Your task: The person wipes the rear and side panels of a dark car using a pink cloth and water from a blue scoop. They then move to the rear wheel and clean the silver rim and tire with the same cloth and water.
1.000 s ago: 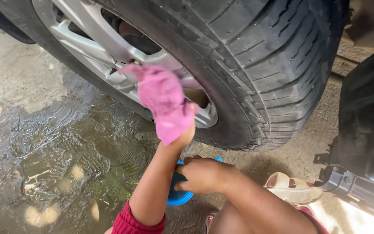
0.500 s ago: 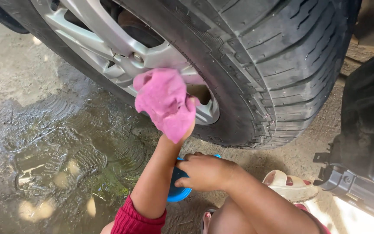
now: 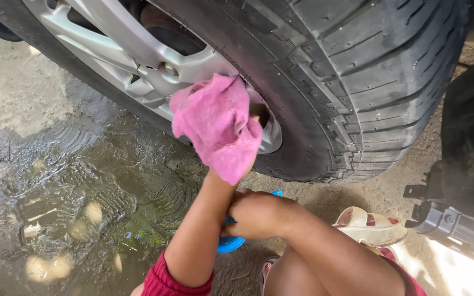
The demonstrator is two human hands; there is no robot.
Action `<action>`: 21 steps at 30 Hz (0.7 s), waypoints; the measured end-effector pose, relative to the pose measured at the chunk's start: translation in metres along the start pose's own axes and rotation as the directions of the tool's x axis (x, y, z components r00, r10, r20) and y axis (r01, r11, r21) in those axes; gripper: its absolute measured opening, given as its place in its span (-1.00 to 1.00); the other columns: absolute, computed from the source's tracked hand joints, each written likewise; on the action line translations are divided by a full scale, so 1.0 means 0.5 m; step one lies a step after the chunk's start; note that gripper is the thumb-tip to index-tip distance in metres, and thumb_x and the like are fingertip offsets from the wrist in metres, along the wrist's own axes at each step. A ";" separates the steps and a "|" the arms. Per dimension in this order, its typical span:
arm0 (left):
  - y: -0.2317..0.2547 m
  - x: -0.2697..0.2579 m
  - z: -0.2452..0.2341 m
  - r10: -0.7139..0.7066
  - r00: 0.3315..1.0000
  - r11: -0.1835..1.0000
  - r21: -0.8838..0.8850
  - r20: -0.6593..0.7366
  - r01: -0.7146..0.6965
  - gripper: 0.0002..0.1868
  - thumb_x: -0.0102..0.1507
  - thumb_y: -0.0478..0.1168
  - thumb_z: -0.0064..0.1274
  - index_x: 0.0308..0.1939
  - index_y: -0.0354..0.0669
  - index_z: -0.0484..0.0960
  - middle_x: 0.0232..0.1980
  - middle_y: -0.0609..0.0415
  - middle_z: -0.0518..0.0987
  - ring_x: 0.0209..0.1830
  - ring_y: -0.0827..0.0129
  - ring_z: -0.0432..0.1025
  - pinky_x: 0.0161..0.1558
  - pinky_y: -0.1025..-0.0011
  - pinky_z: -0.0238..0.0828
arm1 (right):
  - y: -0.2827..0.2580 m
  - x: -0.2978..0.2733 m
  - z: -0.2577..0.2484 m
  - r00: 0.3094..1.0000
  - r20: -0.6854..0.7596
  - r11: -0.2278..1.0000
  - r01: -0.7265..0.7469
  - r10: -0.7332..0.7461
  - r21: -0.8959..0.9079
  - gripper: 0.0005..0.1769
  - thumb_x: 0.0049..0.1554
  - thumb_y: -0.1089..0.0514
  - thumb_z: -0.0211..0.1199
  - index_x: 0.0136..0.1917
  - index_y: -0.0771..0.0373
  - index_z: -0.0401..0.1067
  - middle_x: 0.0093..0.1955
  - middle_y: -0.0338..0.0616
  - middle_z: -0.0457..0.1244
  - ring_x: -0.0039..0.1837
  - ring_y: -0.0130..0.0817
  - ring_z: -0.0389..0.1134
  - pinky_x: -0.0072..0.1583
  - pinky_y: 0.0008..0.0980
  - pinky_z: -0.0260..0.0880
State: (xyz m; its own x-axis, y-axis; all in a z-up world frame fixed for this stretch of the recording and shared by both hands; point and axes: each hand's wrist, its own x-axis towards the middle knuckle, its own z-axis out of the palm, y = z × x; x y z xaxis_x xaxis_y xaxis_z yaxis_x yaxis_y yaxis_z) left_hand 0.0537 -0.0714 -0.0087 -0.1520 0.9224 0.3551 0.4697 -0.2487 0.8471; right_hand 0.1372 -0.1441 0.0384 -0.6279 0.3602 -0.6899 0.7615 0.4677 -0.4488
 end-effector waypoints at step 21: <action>0.070 -0.040 -0.014 -0.143 0.985 0.890 -0.422 0.100 0.171 -0.38 0.39 0.20 -0.43 -0.62 0.03 0.48 -0.67 0.07 0.52 -0.78 0.25 0.43 -0.71 0.37 0.42 | -0.005 -0.051 -0.008 0.993 0.051 0.995 0.103 -0.104 0.010 -0.30 0.28 -0.37 -0.03 0.13 0.29 0.53 0.07 0.15 0.36 0.23 0.15 0.34 0.28 0.01 0.41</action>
State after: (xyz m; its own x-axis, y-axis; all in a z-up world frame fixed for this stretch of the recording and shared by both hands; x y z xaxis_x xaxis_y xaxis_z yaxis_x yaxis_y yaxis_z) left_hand 0.0673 -0.1007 0.0165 -0.1300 0.9732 0.1896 0.0254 -0.1879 0.9819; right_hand 0.1506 -0.1514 0.0594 -0.6945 0.2684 -0.6676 0.6942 0.4940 -0.5236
